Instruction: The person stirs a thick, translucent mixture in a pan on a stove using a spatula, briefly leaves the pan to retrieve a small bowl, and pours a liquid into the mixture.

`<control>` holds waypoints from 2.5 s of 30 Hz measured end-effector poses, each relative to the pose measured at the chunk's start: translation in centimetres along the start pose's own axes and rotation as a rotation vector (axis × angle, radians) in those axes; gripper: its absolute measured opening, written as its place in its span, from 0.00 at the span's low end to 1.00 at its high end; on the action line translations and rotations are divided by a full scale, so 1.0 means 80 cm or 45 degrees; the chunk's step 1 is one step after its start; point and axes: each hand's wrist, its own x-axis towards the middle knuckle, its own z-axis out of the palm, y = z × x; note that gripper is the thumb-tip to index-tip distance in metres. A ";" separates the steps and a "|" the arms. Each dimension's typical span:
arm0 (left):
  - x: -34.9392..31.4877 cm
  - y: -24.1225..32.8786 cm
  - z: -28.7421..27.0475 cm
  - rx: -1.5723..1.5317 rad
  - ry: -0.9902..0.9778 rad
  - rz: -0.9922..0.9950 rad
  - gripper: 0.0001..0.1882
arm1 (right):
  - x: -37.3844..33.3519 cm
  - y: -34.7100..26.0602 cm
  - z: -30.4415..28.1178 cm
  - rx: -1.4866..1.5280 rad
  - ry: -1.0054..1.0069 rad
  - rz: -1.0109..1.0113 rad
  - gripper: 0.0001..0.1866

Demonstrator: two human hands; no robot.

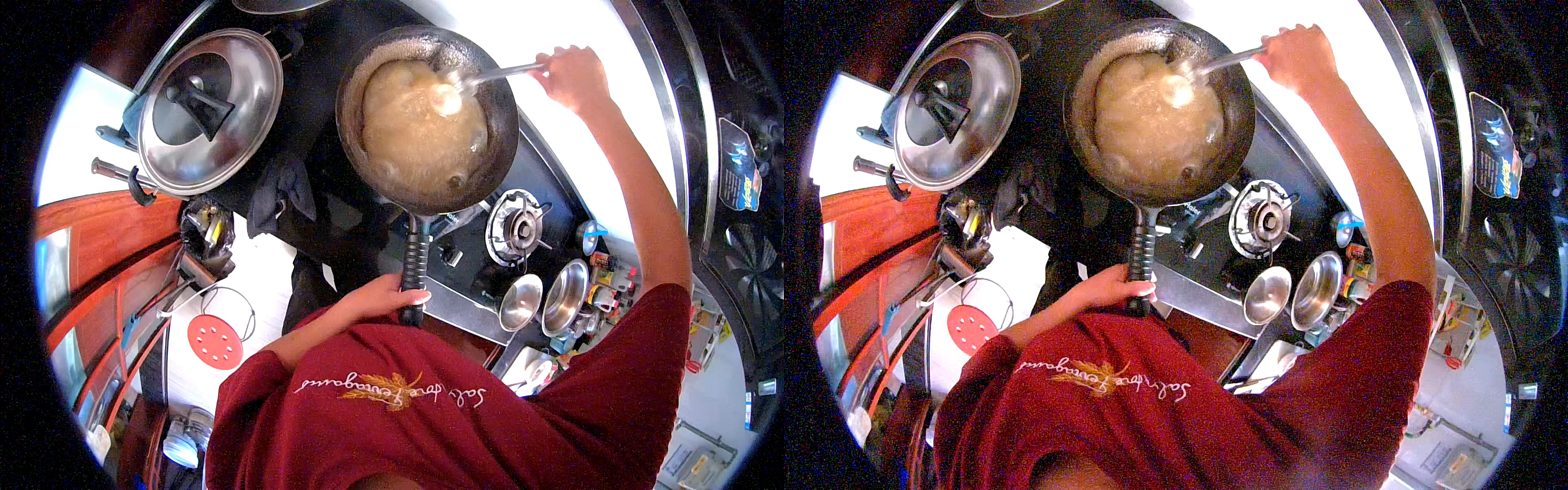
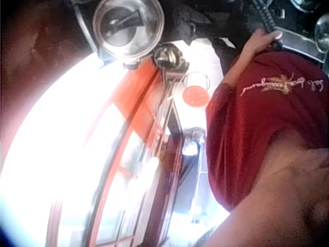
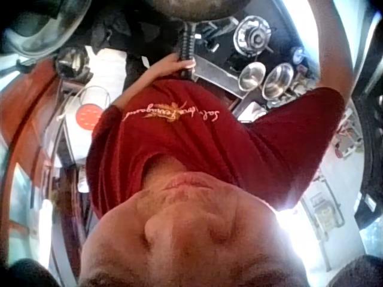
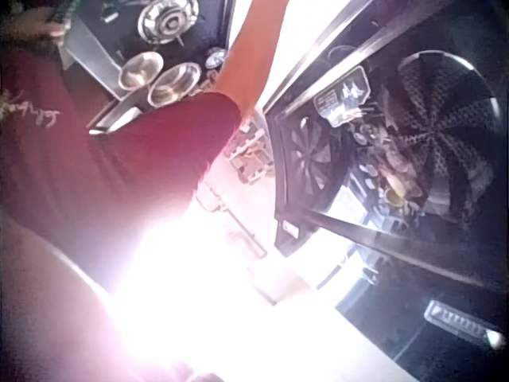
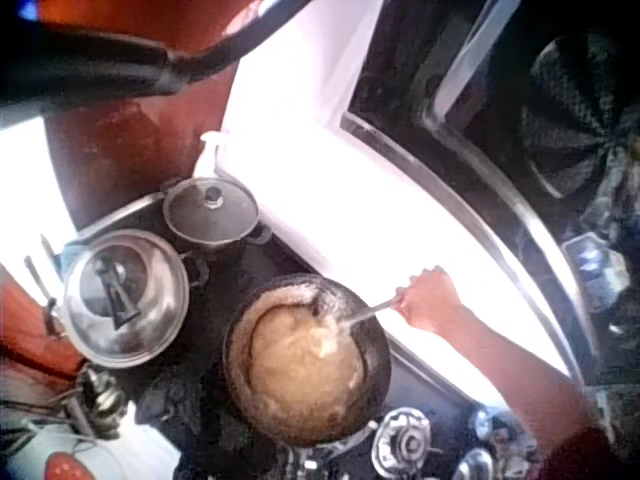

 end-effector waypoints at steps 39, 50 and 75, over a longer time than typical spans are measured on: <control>-0.020 0.013 0.015 -0.207 0.017 0.010 0.21 | -0.088 0.006 0.025 0.704 0.359 -0.272 0.14; -0.017 0.006 0.011 -0.055 0.028 0.098 0.21 | 0.044 -0.025 -0.034 0.238 0.550 0.073 0.12; -0.005 -0.004 0.000 0.167 -0.012 -0.002 0.21 | -0.075 0.009 0.000 0.583 -0.260 0.112 0.25</control>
